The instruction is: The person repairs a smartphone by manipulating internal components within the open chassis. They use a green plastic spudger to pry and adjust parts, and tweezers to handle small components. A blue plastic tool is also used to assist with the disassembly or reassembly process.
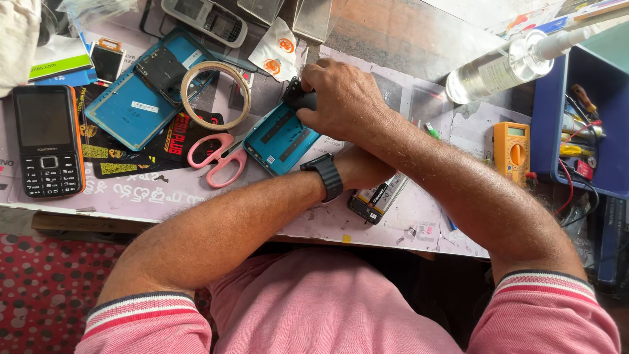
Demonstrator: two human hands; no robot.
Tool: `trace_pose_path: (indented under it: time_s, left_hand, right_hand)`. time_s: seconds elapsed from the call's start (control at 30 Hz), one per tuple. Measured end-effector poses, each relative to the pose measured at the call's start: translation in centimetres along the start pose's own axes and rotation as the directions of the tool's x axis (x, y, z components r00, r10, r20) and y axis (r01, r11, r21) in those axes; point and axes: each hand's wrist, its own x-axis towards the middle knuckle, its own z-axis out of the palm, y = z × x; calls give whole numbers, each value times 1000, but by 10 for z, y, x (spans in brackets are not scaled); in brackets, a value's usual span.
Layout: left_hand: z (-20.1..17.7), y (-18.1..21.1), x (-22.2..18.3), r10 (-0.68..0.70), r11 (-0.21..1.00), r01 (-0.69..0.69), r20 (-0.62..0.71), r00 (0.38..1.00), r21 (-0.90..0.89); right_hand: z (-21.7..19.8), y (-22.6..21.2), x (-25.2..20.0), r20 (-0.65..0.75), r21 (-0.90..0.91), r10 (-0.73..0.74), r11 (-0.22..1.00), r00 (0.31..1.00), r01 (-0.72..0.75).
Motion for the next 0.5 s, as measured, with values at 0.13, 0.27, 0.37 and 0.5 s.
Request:
trace_pose_path:
  time_s: [0.13,0.27,0.37,0.5]
  left_hand:
    - [11,-9,2,78,985,-75,-15,997,159]
    - [-4,-2,-2,213,967,-198,-81,974,162]
    - [-36,16,-16,-192,938,190,19,981,-289]
    - [-66,40,-14,-166,922,118,-101,981,-369]
  right_hand:
    - [-3,-4,-3,-60,18,-21,1000,998,22]
    - [-18,2,-15,-120,100,-59,992,991,72]
    - [-43,24,-29,-84,369,-57,926,995,84]
    - [-65,53,-58,50,786,-73,619,996,6]
